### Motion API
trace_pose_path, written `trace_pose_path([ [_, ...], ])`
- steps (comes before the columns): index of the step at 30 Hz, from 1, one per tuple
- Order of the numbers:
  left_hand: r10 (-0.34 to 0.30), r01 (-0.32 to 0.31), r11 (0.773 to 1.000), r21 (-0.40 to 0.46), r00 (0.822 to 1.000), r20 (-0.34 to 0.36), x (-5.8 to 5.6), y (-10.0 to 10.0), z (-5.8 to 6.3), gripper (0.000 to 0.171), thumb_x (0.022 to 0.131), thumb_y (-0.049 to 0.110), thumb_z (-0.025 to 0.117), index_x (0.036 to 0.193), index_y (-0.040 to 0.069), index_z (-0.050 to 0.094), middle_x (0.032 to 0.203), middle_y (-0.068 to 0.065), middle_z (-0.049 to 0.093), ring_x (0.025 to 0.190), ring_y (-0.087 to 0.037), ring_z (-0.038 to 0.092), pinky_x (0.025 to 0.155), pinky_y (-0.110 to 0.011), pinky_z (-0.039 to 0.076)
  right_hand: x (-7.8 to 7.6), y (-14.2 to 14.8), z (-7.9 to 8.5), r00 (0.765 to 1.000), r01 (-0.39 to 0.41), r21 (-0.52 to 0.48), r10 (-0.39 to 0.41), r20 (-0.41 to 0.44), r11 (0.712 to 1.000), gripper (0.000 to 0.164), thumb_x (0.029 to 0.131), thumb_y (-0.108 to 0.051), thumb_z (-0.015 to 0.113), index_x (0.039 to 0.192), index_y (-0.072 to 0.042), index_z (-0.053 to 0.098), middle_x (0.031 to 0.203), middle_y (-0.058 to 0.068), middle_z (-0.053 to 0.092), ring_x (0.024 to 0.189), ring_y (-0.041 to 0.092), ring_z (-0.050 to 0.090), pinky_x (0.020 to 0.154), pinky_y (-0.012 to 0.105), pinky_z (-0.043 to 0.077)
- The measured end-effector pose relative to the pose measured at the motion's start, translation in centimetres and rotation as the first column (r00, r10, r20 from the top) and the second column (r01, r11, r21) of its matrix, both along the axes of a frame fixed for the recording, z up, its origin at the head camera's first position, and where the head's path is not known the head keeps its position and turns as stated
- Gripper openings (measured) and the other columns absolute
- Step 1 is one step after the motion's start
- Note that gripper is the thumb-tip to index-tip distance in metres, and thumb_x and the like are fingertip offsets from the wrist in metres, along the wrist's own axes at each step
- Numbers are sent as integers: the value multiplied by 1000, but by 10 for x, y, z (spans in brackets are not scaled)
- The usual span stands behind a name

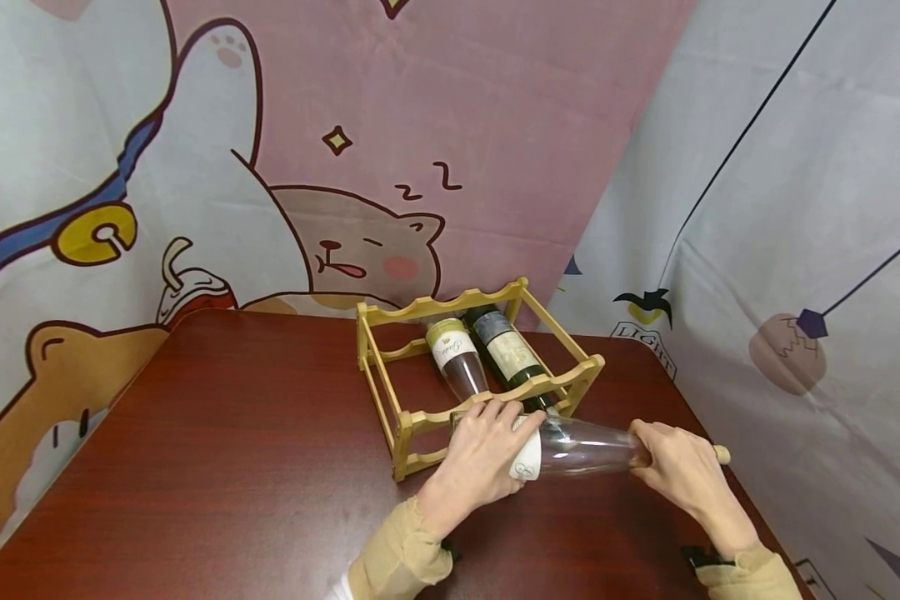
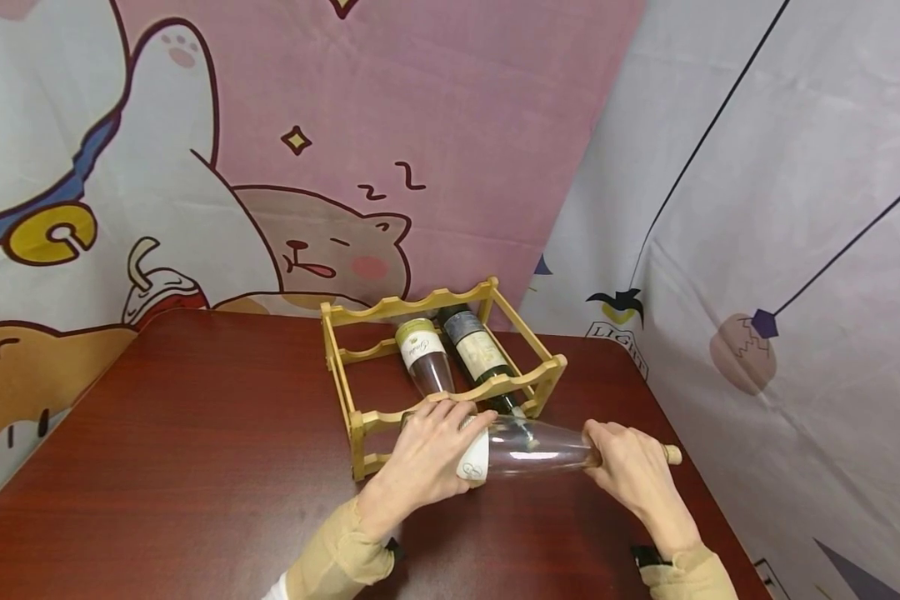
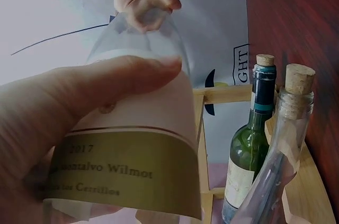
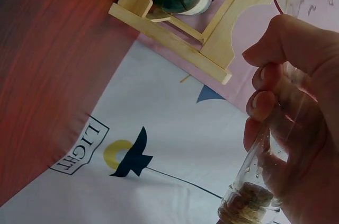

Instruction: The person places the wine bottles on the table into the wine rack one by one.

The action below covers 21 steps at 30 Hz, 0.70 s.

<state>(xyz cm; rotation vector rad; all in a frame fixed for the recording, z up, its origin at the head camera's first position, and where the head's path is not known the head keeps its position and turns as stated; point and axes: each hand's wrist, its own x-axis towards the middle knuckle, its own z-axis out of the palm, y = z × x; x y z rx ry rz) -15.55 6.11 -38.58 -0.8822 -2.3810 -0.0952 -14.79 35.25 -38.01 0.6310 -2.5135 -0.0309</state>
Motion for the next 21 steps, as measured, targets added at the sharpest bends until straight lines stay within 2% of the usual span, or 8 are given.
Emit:
trace_pose_path([
  [9,-41,43,999,-7,989,142,0,-2,0,94,47,59,86,128,26,50,114,5,60,98,-17,59,84,-29,48,10,-1,-7,999,29,-7,-28,46,1000,43,44,-9,77,67,-24,43,58,-19,34,51,-3,29,45,20,23],
  [16,-107,99,994,44,952,288,-3,-8,3,88,56,62,80,131,26,51,117,5,60,104,-16,57,90,-31,47,15,-2,-11,996,45,-17,-44,77,999,44,46,-8,78,68,-24,44,58,-20,35,51,-4,29,45,18,22],
  [21,-177,150,982,112,934,311,-9,-16,7,78,64,64,74,128,23,56,117,6,62,108,-15,57,99,-30,44,20,-2,-16,989,77,-28,-72,127,997,42,48,-8,78,70,-25,46,59,-21,39,51,-5,34,45,20,25],
])
